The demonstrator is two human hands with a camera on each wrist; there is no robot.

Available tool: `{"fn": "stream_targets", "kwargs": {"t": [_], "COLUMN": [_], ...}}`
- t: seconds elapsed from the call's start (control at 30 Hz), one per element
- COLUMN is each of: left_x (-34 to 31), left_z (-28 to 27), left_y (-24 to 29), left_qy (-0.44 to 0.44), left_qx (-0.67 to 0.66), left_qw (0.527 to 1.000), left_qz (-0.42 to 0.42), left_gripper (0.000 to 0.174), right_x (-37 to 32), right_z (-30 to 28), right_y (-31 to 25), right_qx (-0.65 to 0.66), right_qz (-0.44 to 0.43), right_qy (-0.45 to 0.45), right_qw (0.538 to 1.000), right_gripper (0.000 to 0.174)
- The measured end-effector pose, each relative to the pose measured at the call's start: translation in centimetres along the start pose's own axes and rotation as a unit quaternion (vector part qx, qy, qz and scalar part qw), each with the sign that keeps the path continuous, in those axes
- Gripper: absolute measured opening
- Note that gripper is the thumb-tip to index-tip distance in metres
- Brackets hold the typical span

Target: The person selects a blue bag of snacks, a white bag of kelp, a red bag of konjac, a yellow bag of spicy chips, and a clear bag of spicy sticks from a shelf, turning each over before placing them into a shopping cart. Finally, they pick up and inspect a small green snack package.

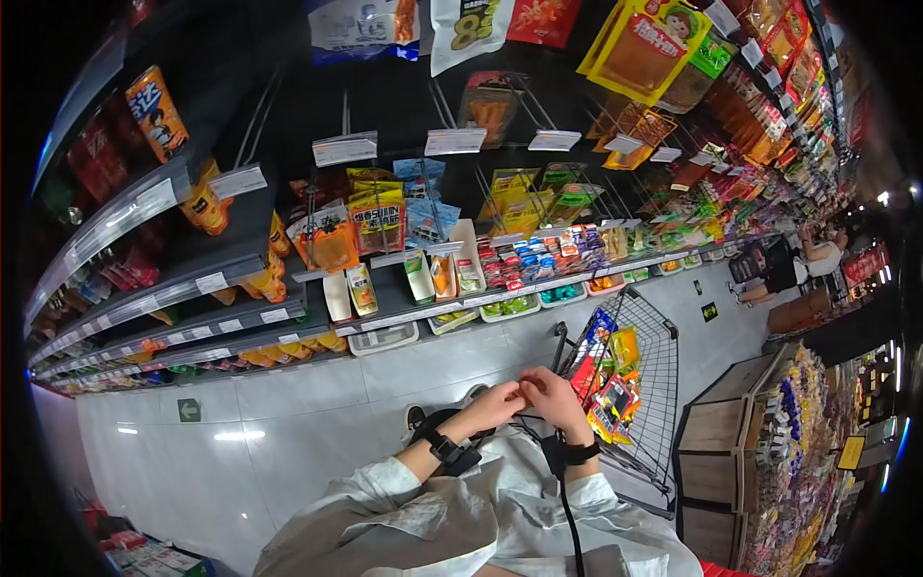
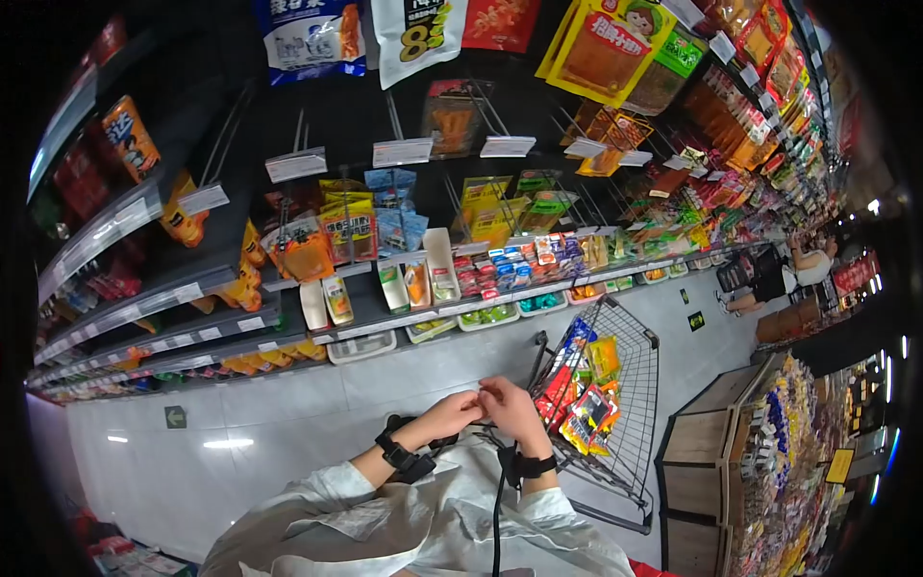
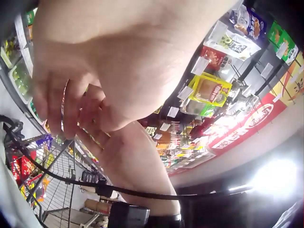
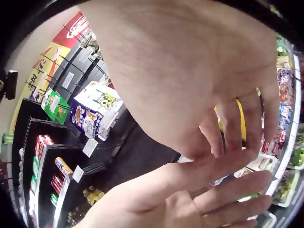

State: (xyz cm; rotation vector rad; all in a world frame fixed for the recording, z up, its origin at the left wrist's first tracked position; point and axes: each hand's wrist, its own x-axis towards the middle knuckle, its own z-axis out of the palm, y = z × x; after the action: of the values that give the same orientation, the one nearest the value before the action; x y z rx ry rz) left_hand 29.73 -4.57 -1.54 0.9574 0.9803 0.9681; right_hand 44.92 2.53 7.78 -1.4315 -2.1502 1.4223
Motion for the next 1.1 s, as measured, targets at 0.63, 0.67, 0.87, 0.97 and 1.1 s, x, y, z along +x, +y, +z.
{"fn": "stream_targets", "kwargs": {"t": [0.63, 0.67, 0.87, 0.97, 1.1], "left_x": [15.8, 16.9, 21.4, 22.4, 23.4], "left_z": [1.0, 1.2, 4.3, 5.5, 5.8], "left_y": [3.3, 3.6, 2.7, 1.0, 0.2], "left_qy": [-0.013, -0.021, -0.055, -0.113, -0.154], "left_qx": [0.045, 0.057, 0.074, 0.084, 0.130], "left_qw": [0.996, 0.994, 0.984, 0.978, 0.967], "left_qz": [-0.078, -0.093, -0.154, -0.156, -0.154], "left_gripper": [0.025, 0.025, 0.025, 0.026, 0.027], "right_x": [9.1, 9.1, 9.1, 7.7, 3.6], "right_z": [-11.8, -13.1, -17.7, -15.8, -12.1], "right_y": [11.2, 12.0, 18.1, 23.1, 27.5], "right_qx": [0.123, 0.141, 0.152, 0.181, 0.043], "right_qz": [-0.018, 0.005, 0.080, 0.130, 0.237], "right_qy": [0.043, 0.061, 0.117, 0.158, 0.079], "right_qw": [0.991, 0.988, 0.978, 0.962, 0.967], "right_gripper": [0.037, 0.036, 0.033, 0.028, 0.027]}}
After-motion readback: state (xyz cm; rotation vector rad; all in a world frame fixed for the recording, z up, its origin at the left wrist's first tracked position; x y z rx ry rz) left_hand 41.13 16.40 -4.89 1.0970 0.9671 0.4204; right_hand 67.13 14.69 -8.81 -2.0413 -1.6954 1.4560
